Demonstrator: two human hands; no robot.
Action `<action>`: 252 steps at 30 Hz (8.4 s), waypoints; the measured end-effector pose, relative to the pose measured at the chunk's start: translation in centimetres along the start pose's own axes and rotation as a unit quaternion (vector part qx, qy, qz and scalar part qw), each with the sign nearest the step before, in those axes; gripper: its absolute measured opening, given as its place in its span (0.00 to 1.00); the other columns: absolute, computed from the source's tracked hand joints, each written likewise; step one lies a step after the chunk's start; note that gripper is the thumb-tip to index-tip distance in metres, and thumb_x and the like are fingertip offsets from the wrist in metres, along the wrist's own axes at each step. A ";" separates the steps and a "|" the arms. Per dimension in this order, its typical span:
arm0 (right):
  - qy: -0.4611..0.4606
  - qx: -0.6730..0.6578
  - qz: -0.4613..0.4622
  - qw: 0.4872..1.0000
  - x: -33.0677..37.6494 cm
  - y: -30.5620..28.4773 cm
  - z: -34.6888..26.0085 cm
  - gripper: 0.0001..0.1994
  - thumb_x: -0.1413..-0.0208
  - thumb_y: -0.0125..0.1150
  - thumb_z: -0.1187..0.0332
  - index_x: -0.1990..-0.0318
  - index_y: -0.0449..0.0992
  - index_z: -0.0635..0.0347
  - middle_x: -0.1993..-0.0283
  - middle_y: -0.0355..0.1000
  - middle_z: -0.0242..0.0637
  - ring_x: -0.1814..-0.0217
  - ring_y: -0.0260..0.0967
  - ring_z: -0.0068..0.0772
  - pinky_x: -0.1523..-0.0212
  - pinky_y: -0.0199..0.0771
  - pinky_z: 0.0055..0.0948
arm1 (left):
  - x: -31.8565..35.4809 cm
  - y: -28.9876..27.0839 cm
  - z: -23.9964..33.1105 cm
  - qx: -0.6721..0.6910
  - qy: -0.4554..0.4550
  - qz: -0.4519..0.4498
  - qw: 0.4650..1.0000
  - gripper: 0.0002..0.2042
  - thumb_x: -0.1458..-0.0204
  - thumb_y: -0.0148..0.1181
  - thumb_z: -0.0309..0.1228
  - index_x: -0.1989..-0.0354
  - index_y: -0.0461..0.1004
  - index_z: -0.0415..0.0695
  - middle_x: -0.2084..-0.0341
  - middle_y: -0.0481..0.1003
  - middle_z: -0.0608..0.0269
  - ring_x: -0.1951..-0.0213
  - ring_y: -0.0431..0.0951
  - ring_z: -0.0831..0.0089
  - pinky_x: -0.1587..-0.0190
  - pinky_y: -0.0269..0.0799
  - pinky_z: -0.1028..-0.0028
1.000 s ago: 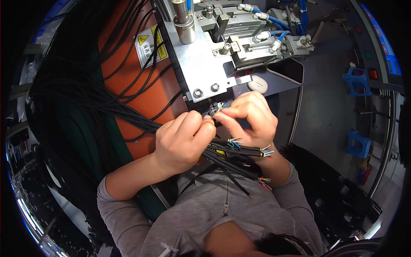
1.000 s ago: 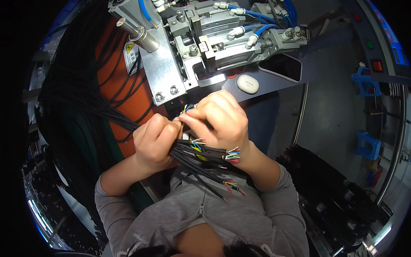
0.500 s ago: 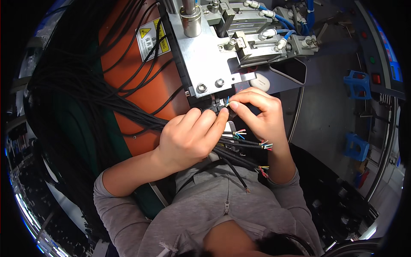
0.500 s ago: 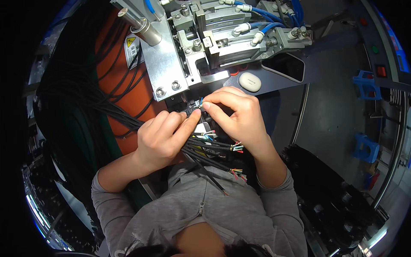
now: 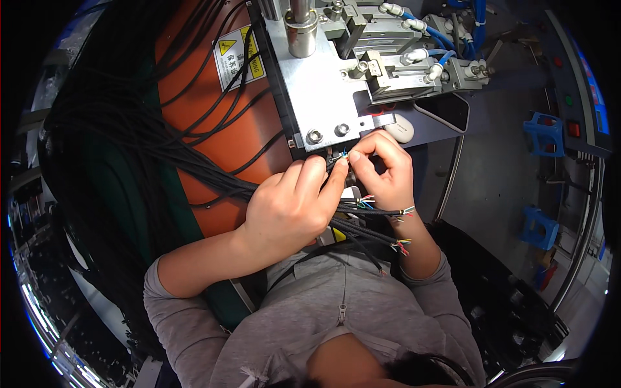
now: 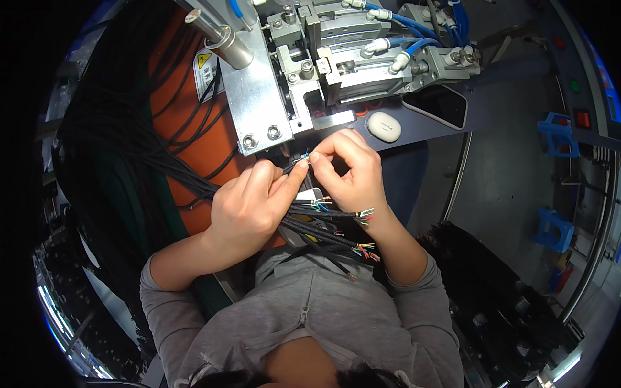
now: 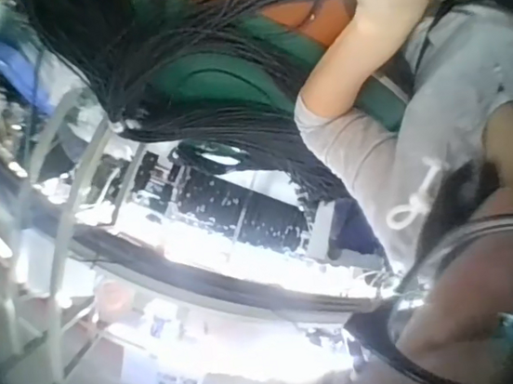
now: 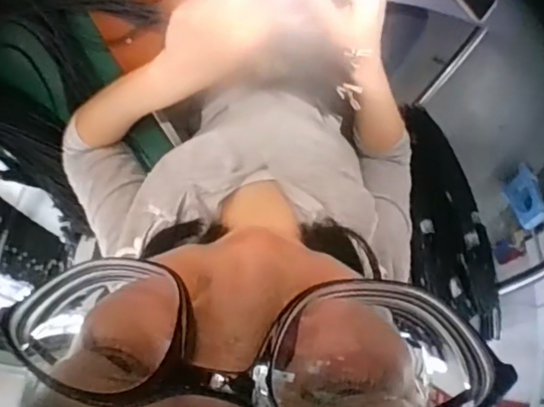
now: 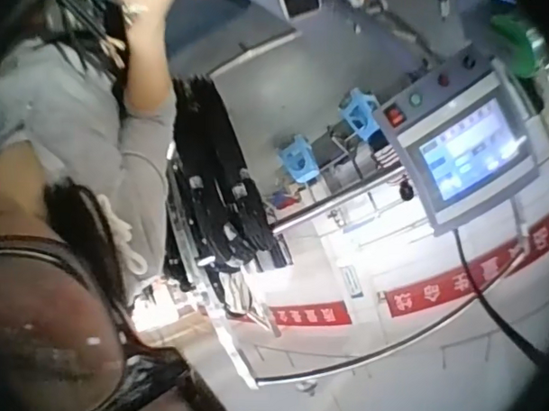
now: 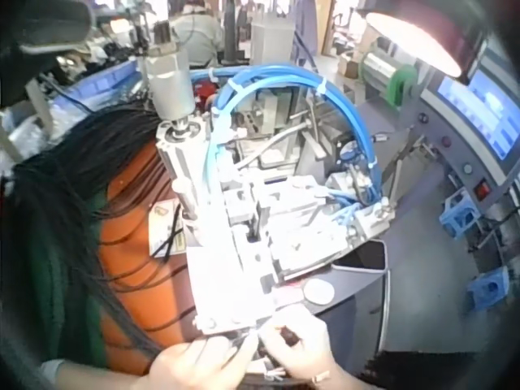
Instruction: The person repeatedly strips the ends of black wires and crimps them using a bench-mounted crimping tool. They handle bundles of wires, feed individual strands into the tool, and release the finished pieces. The workspace includes a green mat, a control panel, and a pile of processed wires.
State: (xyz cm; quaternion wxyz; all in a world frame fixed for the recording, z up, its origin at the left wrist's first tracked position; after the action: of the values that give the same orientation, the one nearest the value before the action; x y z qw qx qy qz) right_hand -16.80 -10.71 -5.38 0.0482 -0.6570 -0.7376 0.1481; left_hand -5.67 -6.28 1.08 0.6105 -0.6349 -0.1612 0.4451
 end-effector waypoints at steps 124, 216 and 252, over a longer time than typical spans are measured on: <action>0.083 -0.046 -0.033 0.995 0.2 0.3 2.6 0.04 0.51 0.61 0.75 0.71 0.74 0.67 0.72 0.70 0.36 0.70 0.68 0.20 0.67 0.67 0.21 | -0.1 -0.6 -0.6 0.044 0.022 0.037 0.998 0.15 0.65 0.60 0.24 0.63 0.78 0.39 0.78 0.69 0.67 0.78 0.70 0.77 0.80 0.64 0.78; -0.212 0.196 0.037 0.957 0.1 0.0 -4.3 0.07 0.65 0.64 0.80 0.76 0.74 0.62 0.74 0.71 0.35 0.71 0.68 0.35 0.68 0.67 0.29 | 1.5 -0.3 0.5 -0.096 0.010 -0.057 0.994 0.08 0.56 0.59 0.21 0.66 0.75 0.32 0.77 0.69 0.64 0.77 0.71 0.78 0.77 0.64 0.82; -0.200 -0.232 -0.135 0.942 3.0 -3.8 -5.2 0.13 0.65 0.72 0.79 0.66 0.79 0.66 0.69 0.76 0.42 0.66 0.73 0.34 0.64 0.70 0.30 | 0.0 -1.3 -0.6 0.173 -0.010 -0.029 0.984 0.09 0.59 0.65 0.29 0.70 0.76 0.41 0.82 0.70 0.64 0.80 0.72 0.71 0.78 0.63 0.72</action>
State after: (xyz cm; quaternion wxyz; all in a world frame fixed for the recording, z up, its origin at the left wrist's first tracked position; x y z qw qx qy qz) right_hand -19.41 -7.32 0.25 -0.2342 -0.5011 -0.8279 0.0933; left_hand -4.77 -6.45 2.19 0.7223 -0.5104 -0.1060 0.4544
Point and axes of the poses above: each hand's wrist, its own x-axis away from the middle knuckle, its own y-axis out of the palm, z = x × y, the point moved 9 cm from there along -x, towards the middle knuckle
